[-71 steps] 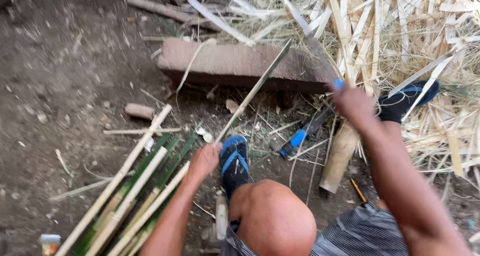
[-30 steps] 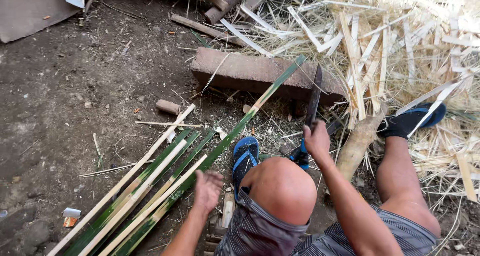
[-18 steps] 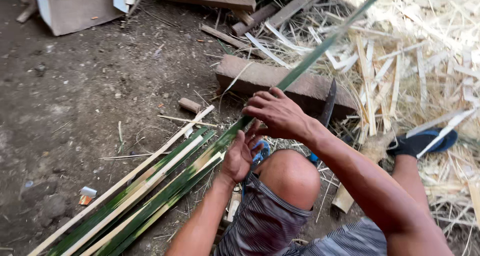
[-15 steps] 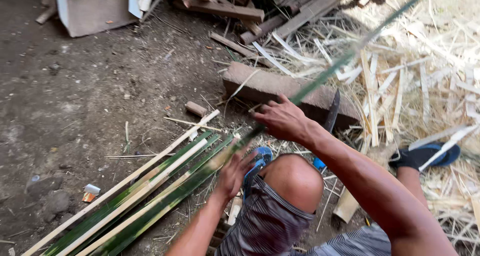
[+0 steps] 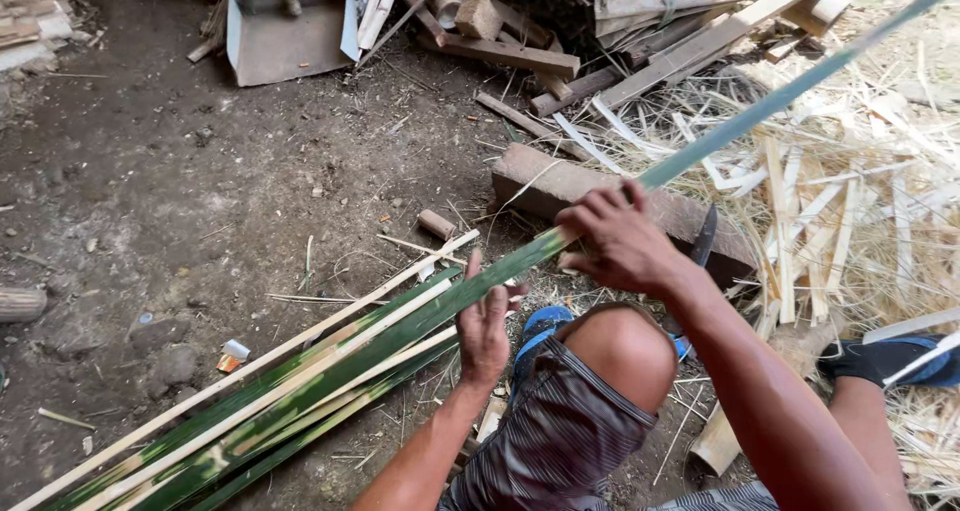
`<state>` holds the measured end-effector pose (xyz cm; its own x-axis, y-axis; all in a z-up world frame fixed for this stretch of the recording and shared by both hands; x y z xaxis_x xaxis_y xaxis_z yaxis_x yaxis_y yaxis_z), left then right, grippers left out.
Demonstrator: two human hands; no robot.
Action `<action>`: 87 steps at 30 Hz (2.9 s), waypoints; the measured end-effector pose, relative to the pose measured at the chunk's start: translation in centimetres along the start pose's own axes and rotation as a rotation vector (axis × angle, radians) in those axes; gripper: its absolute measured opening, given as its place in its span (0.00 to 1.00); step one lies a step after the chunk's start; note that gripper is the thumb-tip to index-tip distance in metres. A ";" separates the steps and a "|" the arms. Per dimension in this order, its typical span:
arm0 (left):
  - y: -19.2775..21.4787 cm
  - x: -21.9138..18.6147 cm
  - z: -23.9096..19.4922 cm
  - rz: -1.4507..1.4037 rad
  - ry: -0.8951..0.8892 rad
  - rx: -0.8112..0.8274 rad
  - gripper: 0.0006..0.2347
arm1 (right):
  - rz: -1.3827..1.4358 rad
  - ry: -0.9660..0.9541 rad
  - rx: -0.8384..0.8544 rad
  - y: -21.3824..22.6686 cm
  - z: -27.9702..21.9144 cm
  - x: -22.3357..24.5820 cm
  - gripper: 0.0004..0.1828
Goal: The person splits long bamboo strips using a machete, repeatedly striking the material against a wooden block to separate thin slats. The person then gathers the split strips and ties them together with a thin cord.
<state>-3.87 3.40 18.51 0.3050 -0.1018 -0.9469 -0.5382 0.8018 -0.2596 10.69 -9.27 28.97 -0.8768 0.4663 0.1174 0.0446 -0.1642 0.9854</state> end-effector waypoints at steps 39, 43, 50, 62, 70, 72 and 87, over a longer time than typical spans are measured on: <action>-33.1 -10.9 -7.7 0.146 -0.632 0.693 0.11 | -0.007 -0.545 -0.935 7.0 -32.3 -17.5 0.37; -33.8 -9.8 -7.1 0.034 -0.613 0.686 0.11 | -0.203 -0.525 -0.954 8.8 -33.1 -15.7 0.35; -34.1 -9.8 -2.1 -0.523 -0.142 0.673 0.14 | -0.176 -0.953 -0.587 12.4 -29.6 -12.3 0.26; -32.7 -6.3 2.7 -0.094 -0.111 0.649 0.18 | 0.149 -1.100 -0.527 7.0 -35.9 -3.4 0.17; -40.3 -1.1 -5.7 0.123 0.250 1.042 0.29 | 0.310 -1.165 -0.743 2.6 -39.0 -5.3 0.12; -38.2 2.2 -12.3 0.435 0.231 1.135 0.29 | 0.505 -1.418 -0.664 0.2 -40.4 -8.6 0.15; -28.3 21.8 -28.8 0.038 1.357 0.774 0.15 | 1.182 -1.499 -0.430 -20.9 -42.6 -15.0 0.26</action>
<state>-4.64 -38.47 -0.31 -0.8390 -0.1684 -0.5174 0.1213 0.8691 -0.4796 2.50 -49.91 1.40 0.5592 0.1835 0.8085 -0.0954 -0.9545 0.2826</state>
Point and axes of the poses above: each hand's wrist, its own z-axis towards the middle knuckle, its own y-axis out of the back of the hand, x = y × z, the point moved 8 cm from there along z, towards the middle knuckle, and after that the axes turned 3 degrees about -x, right-handed, at the moved point
